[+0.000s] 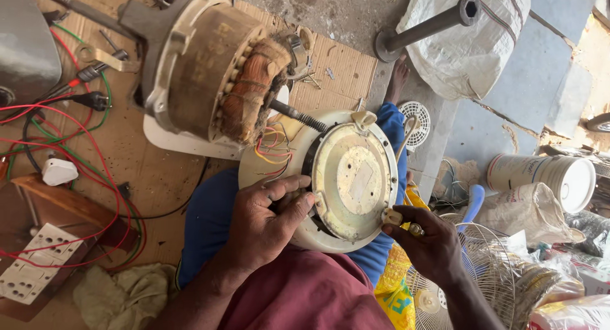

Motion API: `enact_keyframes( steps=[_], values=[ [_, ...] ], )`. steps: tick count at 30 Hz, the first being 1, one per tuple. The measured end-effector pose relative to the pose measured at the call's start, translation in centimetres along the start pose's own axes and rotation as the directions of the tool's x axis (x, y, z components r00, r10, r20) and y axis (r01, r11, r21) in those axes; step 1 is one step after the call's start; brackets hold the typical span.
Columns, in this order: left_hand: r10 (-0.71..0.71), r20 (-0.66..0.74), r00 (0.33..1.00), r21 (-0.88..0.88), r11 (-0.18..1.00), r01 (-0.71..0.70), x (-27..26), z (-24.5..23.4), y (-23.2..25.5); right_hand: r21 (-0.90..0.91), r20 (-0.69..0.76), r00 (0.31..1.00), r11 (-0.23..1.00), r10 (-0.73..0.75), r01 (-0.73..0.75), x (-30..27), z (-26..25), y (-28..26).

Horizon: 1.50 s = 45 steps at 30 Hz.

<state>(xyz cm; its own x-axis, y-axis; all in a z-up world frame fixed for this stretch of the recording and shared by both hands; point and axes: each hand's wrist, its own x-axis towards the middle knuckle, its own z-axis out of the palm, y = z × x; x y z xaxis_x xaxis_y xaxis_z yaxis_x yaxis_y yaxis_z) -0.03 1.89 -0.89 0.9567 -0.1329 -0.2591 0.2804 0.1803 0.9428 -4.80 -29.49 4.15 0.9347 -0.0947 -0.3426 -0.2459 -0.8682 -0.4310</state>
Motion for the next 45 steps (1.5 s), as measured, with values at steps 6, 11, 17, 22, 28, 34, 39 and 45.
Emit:
enact_keyframes(
  steps=[6,11,17,22,28,34,39,45],
  values=[
    [0.065,-0.007,0.998,0.03,0.997,-0.065,0.0,0.0,-0.3,-0.141,0.151,0.975,0.98,0.164,-0.143,-0.3,0.1,0.0],
    [0.033,0.013,0.999,0.057,0.998,-0.034,-0.3,-0.3,-0.3,-0.072,0.07,0.994,0.993,-0.085,0.09,0.6,0.0,0.1],
    [0.028,-0.012,1.0,0.034,0.999,-0.028,-0.4,-0.6,0.0,-0.052,0.065,0.956,0.955,-0.288,0.291,1.1,-1.2,0.0],
    [0.025,-0.018,1.0,0.076,0.997,-0.023,-0.4,-0.6,-0.3,-0.052,0.027,0.909,0.908,-0.416,0.417,0.8,-1.1,-0.4],
    [-0.065,0.008,0.998,0.009,0.998,0.065,-0.3,-0.7,-0.2,-0.039,0.038,0.898,0.897,-0.439,0.44,0.9,-1.3,0.2],
    [-0.079,0.029,0.996,0.032,0.996,0.078,0.1,-0.8,-0.1,-0.019,0.031,0.915,0.915,-0.403,0.403,0.5,-0.8,0.7],
    [-0.035,0.14,0.99,-0.081,0.996,0.047,0.0,-1.5,-0.3,-0.062,-0.02,0.907,0.906,-0.421,0.419,0.3,-0.6,0.7],
    [0.071,0.154,0.986,0.127,0.988,-0.091,-0.8,-1.9,-0.3,-0.084,-0.031,0.92,0.918,-0.39,0.386,0.2,-0.6,0.6]
  ],
)
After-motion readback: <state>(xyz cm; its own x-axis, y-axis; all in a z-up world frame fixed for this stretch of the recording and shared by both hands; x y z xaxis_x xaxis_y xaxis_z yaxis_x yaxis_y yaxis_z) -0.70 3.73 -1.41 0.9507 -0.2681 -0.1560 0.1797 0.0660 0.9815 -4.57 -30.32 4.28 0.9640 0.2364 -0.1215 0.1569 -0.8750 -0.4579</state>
